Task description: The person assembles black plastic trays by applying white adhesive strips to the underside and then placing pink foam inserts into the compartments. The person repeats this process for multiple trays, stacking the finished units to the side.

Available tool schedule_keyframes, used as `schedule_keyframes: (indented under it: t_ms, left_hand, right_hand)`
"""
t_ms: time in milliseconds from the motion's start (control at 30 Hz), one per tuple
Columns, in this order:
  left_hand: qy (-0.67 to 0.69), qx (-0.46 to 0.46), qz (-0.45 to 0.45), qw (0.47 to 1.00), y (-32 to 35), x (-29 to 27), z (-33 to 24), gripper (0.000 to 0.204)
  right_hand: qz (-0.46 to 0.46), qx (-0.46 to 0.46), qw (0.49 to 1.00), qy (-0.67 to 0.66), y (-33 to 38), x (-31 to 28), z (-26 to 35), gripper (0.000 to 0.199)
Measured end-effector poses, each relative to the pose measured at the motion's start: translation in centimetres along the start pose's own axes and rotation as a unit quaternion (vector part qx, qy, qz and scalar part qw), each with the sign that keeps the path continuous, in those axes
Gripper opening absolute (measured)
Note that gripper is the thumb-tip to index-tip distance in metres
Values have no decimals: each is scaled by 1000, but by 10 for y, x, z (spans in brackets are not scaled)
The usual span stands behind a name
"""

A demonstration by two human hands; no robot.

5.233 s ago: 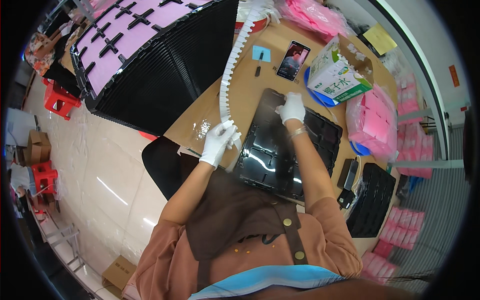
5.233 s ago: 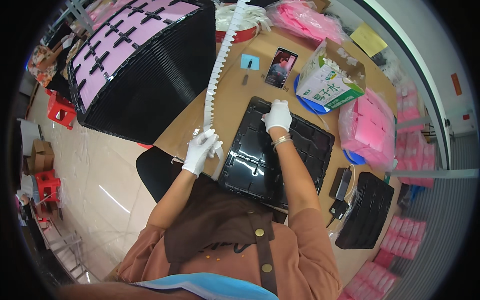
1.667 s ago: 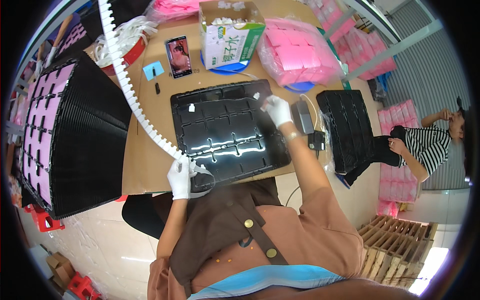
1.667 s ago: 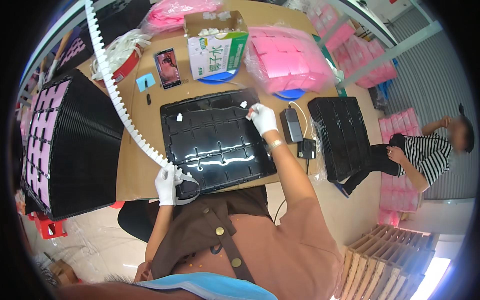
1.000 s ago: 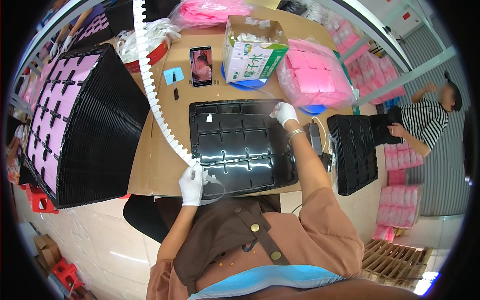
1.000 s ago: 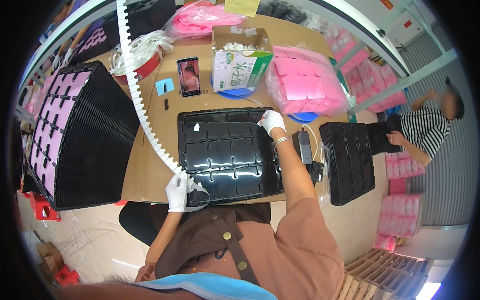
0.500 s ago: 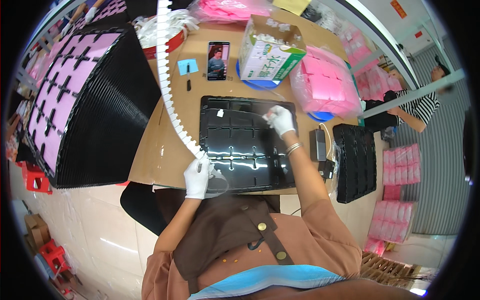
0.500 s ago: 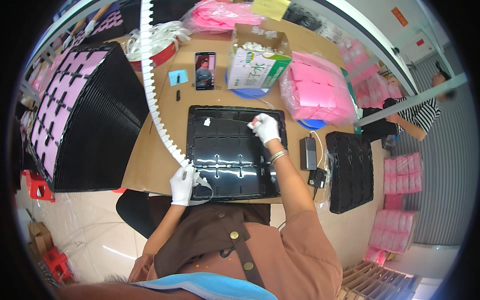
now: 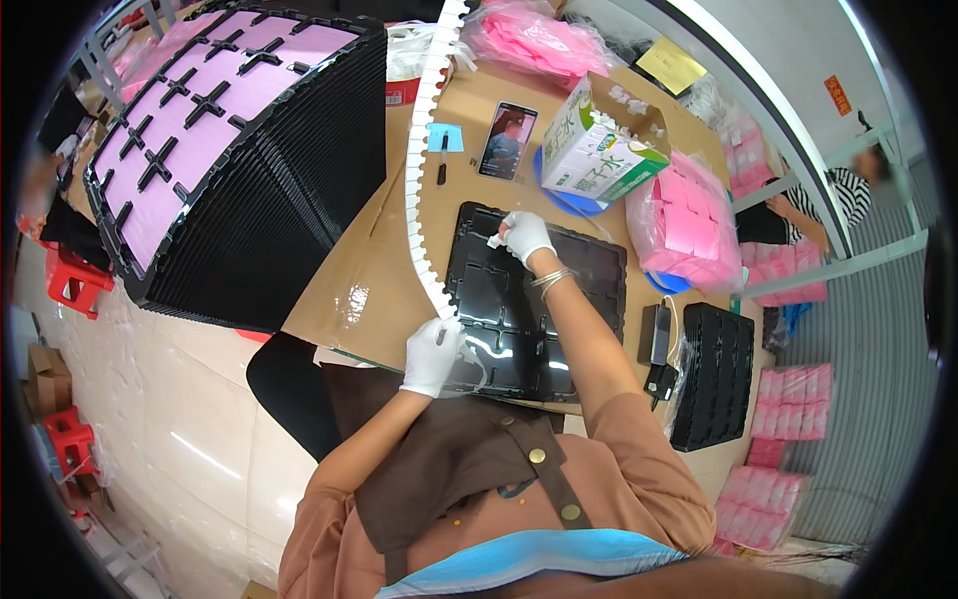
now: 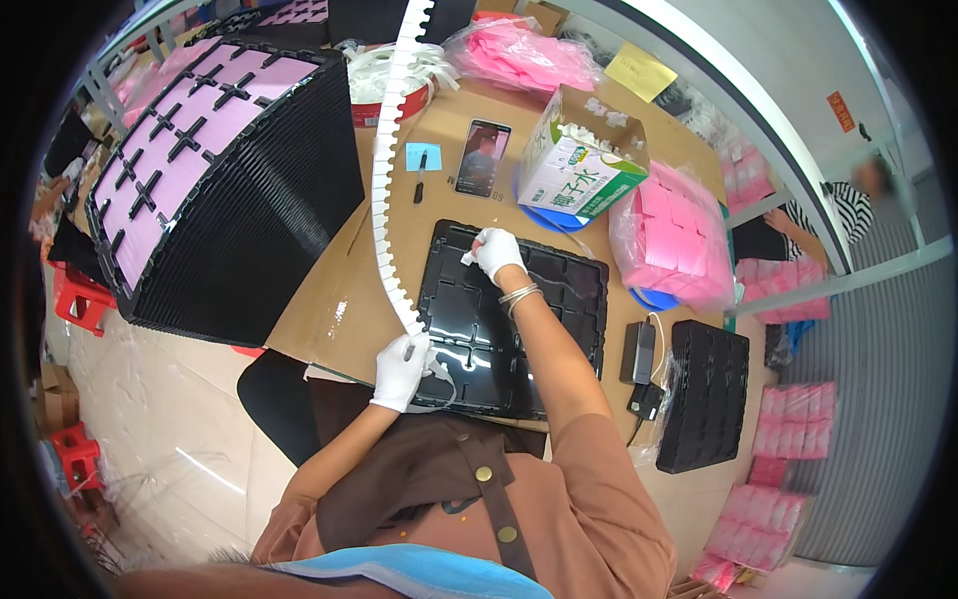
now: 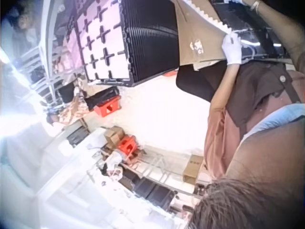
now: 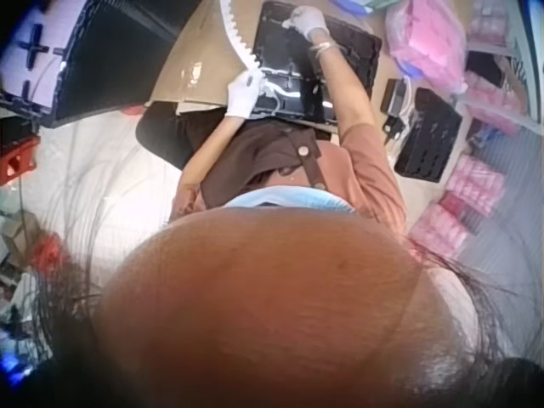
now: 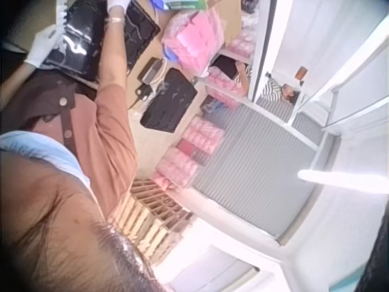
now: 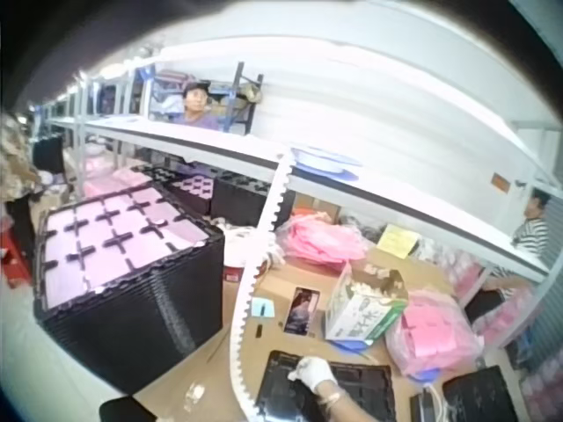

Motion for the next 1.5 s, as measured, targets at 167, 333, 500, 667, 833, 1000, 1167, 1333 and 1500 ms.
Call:
schedule_keyframes:
  t_ms: [167,333,500,667,833,1000,1167,1333,1500]
  left_hand:
    - [-22,28,21,999,1,0,-7,27]
    - [-45,50,2,998,3,-4,-26,26]
    - [-30,25,3,999,1,-2,-13,25]
    - [109,-92,76,987,0,-4,-12,26]
    - [133,-88,33,987,-7,-44,-8,26]
    - [142,-79,10,987,-11,-72,-32,31]
    - [171,-80,-14,982,-12,-84,-20,28]
    - [159,-80,-7,984,-9,-83,-14,27]
    - [169,-81,-3,982,-8,-81,-12,27]
  right_hand:
    - [-3,-82,991,104,-6,10,2,8]
    - [-119,-95,946,285,6,15,21,10]
    - [-133,-198,963,129,25,7,13,2]
    - [-9,-65,989,-131,128,3,16,19]
    - [104,-138,984,45,198,60,0,9]
    - [46,-173,977,113,202,69,7,14]
    - [187,-91,978,-15,201,76,-11,18]
    - [143,-95,985,24,200,69,-4,13]
    - [174,-53,982,53,201,77,-5,13]
Point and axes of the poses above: each hand's wrist, its own y-axis away from the middle knuckle, its own x-axis out of the palm, z = x × y, the point moved 7 cm from there along -y, towards the middle knuckle, and after that the axes turned 2 degrees about y, right-handed, at the moved point
